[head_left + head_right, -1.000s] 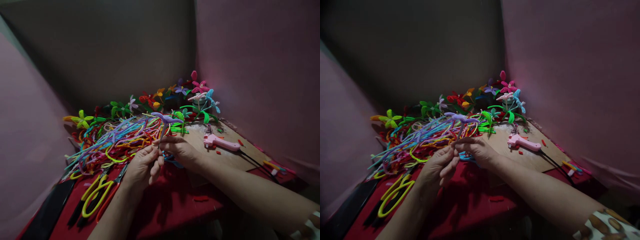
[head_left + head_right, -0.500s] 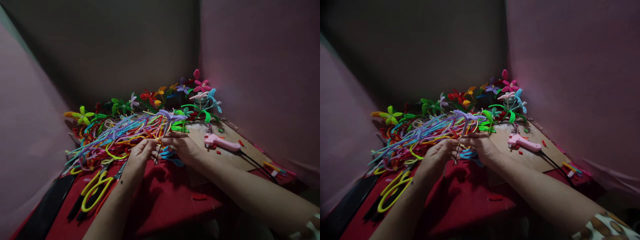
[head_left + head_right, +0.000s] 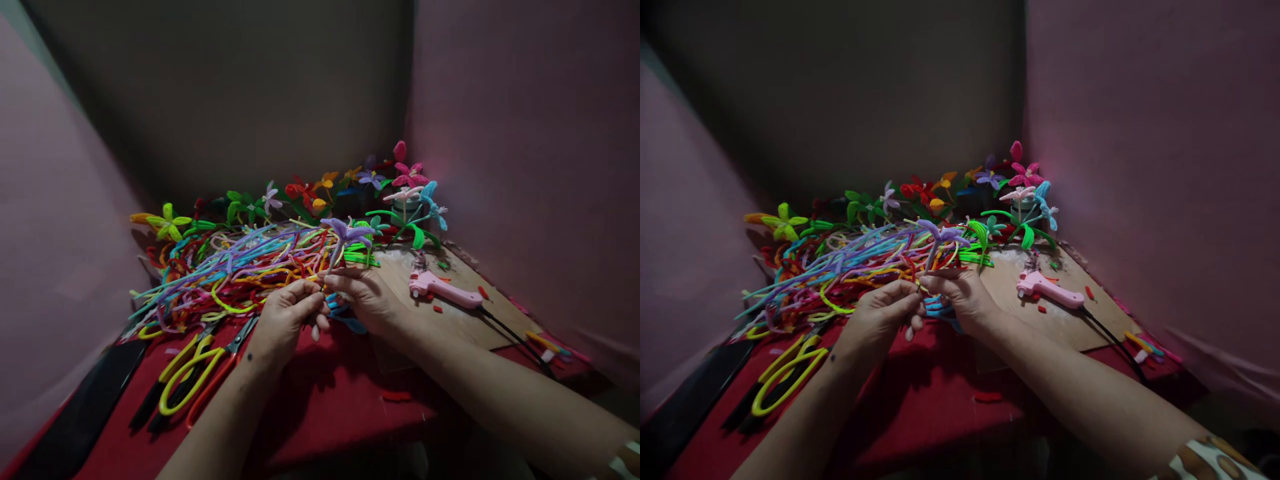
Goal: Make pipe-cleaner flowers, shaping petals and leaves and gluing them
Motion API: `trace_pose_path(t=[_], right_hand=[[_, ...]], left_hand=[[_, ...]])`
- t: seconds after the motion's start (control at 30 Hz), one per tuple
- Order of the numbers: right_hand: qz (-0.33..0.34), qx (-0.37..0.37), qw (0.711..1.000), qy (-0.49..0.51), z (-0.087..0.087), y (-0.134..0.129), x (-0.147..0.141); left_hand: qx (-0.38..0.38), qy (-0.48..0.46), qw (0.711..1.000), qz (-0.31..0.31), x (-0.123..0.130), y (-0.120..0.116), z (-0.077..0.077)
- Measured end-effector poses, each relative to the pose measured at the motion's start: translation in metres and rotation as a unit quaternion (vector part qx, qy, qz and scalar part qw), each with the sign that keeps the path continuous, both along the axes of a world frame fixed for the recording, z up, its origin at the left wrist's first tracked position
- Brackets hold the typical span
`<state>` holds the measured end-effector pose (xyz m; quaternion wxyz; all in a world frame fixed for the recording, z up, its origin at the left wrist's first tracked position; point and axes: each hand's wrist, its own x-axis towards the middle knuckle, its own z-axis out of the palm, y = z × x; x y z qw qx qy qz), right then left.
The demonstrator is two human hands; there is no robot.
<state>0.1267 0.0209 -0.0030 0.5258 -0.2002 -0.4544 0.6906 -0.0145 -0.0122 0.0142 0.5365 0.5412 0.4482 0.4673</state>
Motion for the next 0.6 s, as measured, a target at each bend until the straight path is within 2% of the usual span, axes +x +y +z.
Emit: trace_pose_path(t=[0.23, 0.4, 0.6], right_hand=[[0.010, -0.060, 0.998, 0.018, -0.008, 0.004, -0.004], [0.056, -0.052, 0.996, 0.055, 0.001, 0.001, -0.003], [0.091, -0.030, 0.995, 0.041, 0.008, -0.005, 0.002]], left_hand=[[-0.014, -0.055, 0.997, -0.042, 0.001, -0.001, 0.000], [-0.029, -0.106, 0.991, -0.073, 0.002, -0.004, 0.002], [-0.097, -0.195, 0.956, -0.196, -0.003, -0.005, -0.003]])
